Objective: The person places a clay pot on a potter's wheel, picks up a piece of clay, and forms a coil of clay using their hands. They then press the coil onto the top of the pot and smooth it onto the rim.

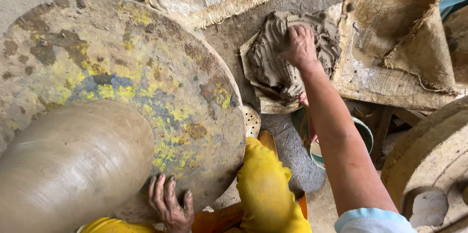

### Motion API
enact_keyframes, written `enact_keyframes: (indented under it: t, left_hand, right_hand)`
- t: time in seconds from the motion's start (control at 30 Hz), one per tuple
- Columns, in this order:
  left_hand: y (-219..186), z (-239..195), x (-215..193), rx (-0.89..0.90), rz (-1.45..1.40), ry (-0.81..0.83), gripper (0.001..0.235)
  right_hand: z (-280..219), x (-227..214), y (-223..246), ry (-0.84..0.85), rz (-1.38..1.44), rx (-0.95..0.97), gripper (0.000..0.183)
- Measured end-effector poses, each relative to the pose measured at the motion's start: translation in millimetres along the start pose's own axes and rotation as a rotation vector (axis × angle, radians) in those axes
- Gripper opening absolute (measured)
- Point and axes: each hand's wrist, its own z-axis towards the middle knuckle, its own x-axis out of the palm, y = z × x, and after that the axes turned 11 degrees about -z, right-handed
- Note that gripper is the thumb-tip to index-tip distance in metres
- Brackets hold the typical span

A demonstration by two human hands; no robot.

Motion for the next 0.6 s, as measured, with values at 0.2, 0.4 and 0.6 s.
enact_keyframes:
  t: [0.2,0.4,0.6]
  left_hand:
    - [4.8,1.4,-5.3,-0.004,0.016,-0.011,0.053]
    - [-0.1,-0.9,-3.5,-0.041,0.006,-0.011,0.051]
    - [0.8,2.8,-7.7,-0.003,-0.033,-0.015,0.048]
  right_hand:
    - [-22.7,-25.8,10.8,0.164,-0.100,-0.015,0.101]
    - [-33.8,-8.8,23.0,0.282,-0.202,0.028,0.054]
    - [-44.3,15.9,36.5,0.385,-0.177,0.118,0.018]
